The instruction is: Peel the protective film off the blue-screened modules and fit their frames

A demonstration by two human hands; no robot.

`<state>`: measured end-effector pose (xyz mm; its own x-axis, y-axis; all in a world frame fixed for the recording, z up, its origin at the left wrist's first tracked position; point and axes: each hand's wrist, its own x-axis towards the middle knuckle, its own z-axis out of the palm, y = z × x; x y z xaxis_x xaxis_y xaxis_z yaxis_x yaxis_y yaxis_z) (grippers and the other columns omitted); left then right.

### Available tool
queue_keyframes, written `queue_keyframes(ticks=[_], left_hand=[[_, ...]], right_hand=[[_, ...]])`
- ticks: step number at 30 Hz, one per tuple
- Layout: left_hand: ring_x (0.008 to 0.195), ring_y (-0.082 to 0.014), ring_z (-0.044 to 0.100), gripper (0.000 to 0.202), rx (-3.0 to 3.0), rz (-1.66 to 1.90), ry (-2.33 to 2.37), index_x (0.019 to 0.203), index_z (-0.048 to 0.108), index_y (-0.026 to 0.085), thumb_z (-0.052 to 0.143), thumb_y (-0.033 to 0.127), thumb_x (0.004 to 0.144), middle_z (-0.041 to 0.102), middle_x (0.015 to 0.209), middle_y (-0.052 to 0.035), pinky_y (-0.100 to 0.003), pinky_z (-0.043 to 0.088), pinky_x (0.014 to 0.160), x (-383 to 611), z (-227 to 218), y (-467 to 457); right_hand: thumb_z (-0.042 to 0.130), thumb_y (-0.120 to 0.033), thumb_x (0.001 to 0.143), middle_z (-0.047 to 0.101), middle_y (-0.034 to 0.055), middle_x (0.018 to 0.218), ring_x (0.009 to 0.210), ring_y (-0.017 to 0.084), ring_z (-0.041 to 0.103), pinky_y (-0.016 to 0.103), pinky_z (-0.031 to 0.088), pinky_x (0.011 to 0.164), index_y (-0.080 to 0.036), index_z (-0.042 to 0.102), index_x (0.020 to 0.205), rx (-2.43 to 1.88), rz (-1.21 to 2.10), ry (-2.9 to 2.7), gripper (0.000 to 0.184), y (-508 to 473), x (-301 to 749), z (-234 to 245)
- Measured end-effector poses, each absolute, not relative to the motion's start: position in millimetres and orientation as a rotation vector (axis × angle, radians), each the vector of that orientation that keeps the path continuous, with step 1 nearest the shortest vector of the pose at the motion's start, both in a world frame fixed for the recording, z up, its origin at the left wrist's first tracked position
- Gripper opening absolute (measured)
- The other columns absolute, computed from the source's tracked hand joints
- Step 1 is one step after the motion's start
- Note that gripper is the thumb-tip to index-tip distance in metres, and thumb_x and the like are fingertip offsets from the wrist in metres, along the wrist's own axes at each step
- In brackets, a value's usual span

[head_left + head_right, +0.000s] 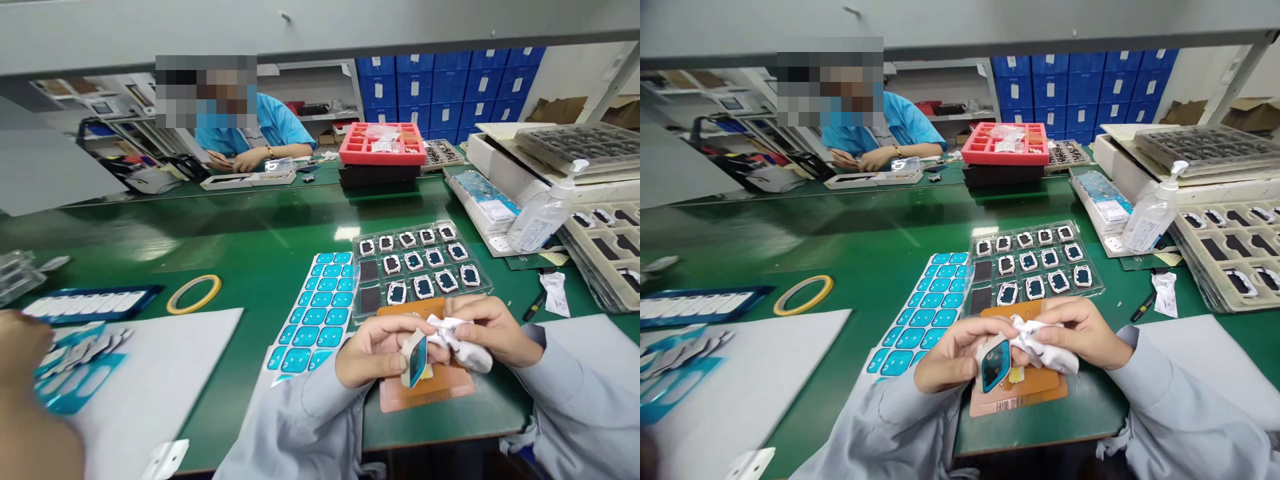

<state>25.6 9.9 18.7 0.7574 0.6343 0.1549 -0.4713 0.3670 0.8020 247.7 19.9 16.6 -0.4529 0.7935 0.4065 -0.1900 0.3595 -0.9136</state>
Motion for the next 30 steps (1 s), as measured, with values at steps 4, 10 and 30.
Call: queue_keyframes(ticks=[4,10,30], left_hand=[[0.092,-0.0226,0.072,0.042,0.987,0.751,0.223,0.113,0.069,0.018,0.079,0.032,0.075,0.074,0.097,-0.0127,-0.027,0.055,0.079,30.4,16.9,8.5],[0.090,-0.0242,0.073,0.036,0.929,0.859,0.332,0.107,0.071,0.018,0.078,0.035,0.076,0.067,0.113,-0.0112,-0.033,0.056,0.081,37.4,19.9,4.6],[0.071,-0.0170,0.072,0.039,0.831,0.845,0.601,0.095,0.062,0.015,0.078,0.044,0.074,0.071,0.085,-0.0051,-0.026,0.056,0.066,42.5,29.0,-1.6]], right_hand=[[0.063,-0.030,0.093,0.068,0.0088,0.113,0.087,0.017,0.065,0.035,0.054,0.080,-0.026,0.077,0.098,-0.459,1.014,-1.749,0.015,18.8,241.0,22.4],[0.055,-0.007,0.091,0.071,0.0097,0.095,0.083,0.020,0.067,0.034,0.054,0.071,-0.021,0.070,0.110,-0.587,0.399,-1.890,0.028,5.3,231.7,34.4],[0.066,-0.016,0.085,0.070,0.0046,0.074,0.066,0.018,0.065,0.031,0.054,0.061,-0.021,0.069,0.083,-0.702,0.597,-1.882,0.006,7.1,232.4,36.2]])
